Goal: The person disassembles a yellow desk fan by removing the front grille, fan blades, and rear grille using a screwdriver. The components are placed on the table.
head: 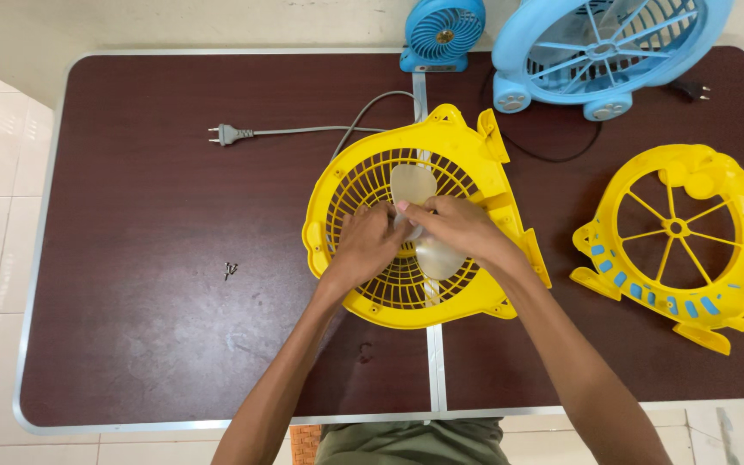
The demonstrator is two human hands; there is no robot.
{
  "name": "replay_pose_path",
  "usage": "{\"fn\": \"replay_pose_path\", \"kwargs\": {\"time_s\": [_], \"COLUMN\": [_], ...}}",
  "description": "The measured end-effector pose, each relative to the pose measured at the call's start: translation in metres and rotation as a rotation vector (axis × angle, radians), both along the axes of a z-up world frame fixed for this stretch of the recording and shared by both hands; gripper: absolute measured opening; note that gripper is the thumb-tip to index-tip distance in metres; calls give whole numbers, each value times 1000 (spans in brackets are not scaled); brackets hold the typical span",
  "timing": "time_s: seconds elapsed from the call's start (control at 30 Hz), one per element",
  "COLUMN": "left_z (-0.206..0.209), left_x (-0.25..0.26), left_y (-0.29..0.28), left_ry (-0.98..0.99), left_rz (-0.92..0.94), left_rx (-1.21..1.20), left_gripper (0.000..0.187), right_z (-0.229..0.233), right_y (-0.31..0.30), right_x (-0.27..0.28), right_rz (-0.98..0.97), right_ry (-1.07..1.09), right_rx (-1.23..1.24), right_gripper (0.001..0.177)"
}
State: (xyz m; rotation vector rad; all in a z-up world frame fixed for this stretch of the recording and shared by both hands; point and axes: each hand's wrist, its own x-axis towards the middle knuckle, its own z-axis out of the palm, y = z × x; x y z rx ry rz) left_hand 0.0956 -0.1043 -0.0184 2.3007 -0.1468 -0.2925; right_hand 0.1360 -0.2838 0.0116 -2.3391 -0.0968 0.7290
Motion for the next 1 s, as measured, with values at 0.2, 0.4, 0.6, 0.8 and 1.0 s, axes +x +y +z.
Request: {"fn": "replay_pose_path", "kwargs": {"time_s": [0.2,0.4,0.6,0.8,1.0], "left_z": [-5,2,8,9,25], "left_x": [-1,-4,-7,-8,-12], "left_y": [-1,-2,-3,-3,-9], "left_ry": [37,75,78,28,24], "left_rz": [-12,-2,14,36,127], "left_rx": [-3,-17,3,-12,45], "left_gripper": [45,45,45,46,51], "right_z": [3,6,6,7,0], "right_y": [3,5,7,8,8], "right_x": [-6,-9,-6,-7,-2], "right_rz": [47,-22,-65,-33,32], "right_ry": [-77,-61,-20,-24,-85], "right_rx": [-57,35,1,-34,-52], "right_gripper": [80,74,69,67,60]}}
